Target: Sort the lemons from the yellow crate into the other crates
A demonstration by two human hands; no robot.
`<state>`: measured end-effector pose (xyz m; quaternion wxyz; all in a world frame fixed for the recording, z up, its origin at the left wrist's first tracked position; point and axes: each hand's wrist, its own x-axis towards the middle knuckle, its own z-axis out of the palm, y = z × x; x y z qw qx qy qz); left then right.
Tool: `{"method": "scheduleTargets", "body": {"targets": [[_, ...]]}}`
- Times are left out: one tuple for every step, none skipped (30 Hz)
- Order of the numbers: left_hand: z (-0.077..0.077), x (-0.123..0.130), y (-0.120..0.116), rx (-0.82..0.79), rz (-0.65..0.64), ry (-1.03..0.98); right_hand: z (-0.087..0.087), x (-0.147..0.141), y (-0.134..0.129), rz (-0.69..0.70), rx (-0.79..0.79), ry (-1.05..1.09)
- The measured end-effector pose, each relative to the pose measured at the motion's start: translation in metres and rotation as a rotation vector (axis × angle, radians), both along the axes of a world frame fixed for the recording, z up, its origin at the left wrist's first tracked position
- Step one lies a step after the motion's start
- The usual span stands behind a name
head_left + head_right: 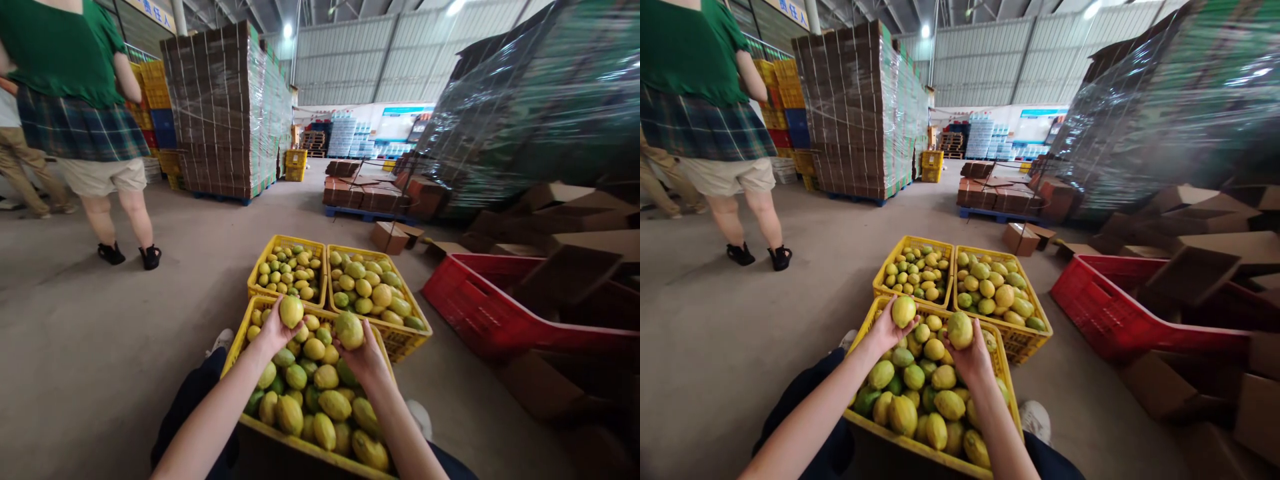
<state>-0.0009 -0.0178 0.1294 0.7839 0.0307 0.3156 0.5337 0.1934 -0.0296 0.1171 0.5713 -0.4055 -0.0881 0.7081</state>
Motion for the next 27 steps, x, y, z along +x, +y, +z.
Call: {"method": "scheduleTargets", "body": {"targets": [[0.000, -0.002, 0.000, -0.017, -0.001, -0.006, 0.002, -0.001, -0.001, -0.006, 0.010, 0.000], [0.001, -0.004, 0.000, -0.038, 0.001, -0.007, 0.004, -0.001, -0.003, -0.011, 0.019, -0.005], [0.001, -0.007, 0.000, -0.057, 0.009, -0.005, 0.006, -0.002, -0.004, -0.015, 0.026, -0.013], [0.001, -0.010, 0.000, -0.068, 0.022, -0.003, 0.007, -0.002, -0.005, -0.017, 0.030, -0.019], [0.001, -0.013, 0.000, -0.068, 0.037, -0.004, 0.008, -0.002, -0.005, -0.019, 0.032, -0.019], [0.000, -0.017, -0.001, -0.057, 0.048, -0.012, 0.008, -0.002, -0.006, -0.017, 0.029, -0.014], [-0.002, -0.020, -0.001, -0.041, 0.050, -0.025, 0.007, -0.001, -0.005, -0.014, 0.020, -0.005], [-0.005, -0.024, -0.001, -0.025, 0.045, -0.038, 0.006, -0.001, -0.005, -0.014, 0.010, 0.005], [-0.008, -0.027, -0.001, -0.015, 0.038, -0.044, 0.004, 0.000, -0.004, -0.016, 0.001, 0.017], [-0.010, -0.029, -0.001, -0.010, 0.032, -0.043, 0.002, 0.001, -0.003, -0.020, -0.004, 0.027], [-0.013, -0.031, 0.000, -0.006, 0.031, -0.037, -0.001, 0.002, -0.002, -0.023, -0.006, 0.035], [-0.016, -0.032, 0.001, -0.002, 0.037, -0.027, -0.003, 0.002, -0.001, -0.021, -0.004, 0.041], [-0.018, -0.032, 0.002, 0.005, 0.047, -0.019, -0.005, 0.002, -0.001, -0.016, 0.001, 0.048], [-0.019, -0.031, 0.002, 0.013, 0.058, -0.016, -0.006, 0.002, 0.000, -0.009, 0.006, 0.054], [-0.019, -0.030, 0.003, 0.022, 0.070, -0.021, -0.007, 0.002, 0.000, -0.004, 0.009, 0.056], [-0.019, -0.027, 0.003, 0.030, 0.081, -0.033, -0.008, 0.001, 0.000, -0.002, 0.006, 0.050], [-0.017, -0.024, 0.002, 0.032, 0.090, -0.048, -0.008, 0.000, 0.000, -0.002, 0.005, 0.039], [-0.015, -0.021, 0.002, 0.028, 0.092, -0.061, -0.007, -0.001, -0.001, -0.004, 0.005, 0.026], [-0.013, -0.016, 0.001, 0.019, 0.088, -0.066, -0.007, -0.002, -0.002, -0.004, 0.003, 0.013], [-0.010, -0.012, 0.001, 0.008, 0.080, -0.064, -0.006, -0.003, -0.003, -0.001, 0.004, 0.004], [-0.007, -0.008, 0.000, -0.003, 0.070, -0.058, -0.006, -0.005, -0.004, 0.006, 0.009, -0.002], [-0.004, -0.003, -0.001, -0.019, 0.056, -0.048, -0.005, -0.006, -0.005, 0.014, 0.017, -0.006], [-0.002, 0.001, -0.001, -0.035, 0.042, -0.039, -0.005, -0.006, -0.006, 0.023, 0.026, -0.012], [-0.001, 0.005, -0.002, -0.051, 0.025, -0.035, -0.005, -0.007, -0.007, 0.031, 0.030, -0.026], [-0.001, 0.008, -0.002, -0.063, 0.004, -0.037, -0.004, -0.007, -0.007, 0.041, 0.034, -0.043], [-0.001, 0.011, -0.003, -0.067, -0.022, -0.038, -0.004, -0.006, -0.008, 0.049, 0.036, -0.056], [-0.003, 0.014, -0.003, -0.062, -0.053, -0.035, -0.003, -0.006, -0.009, 0.059, 0.033, -0.062]]}}
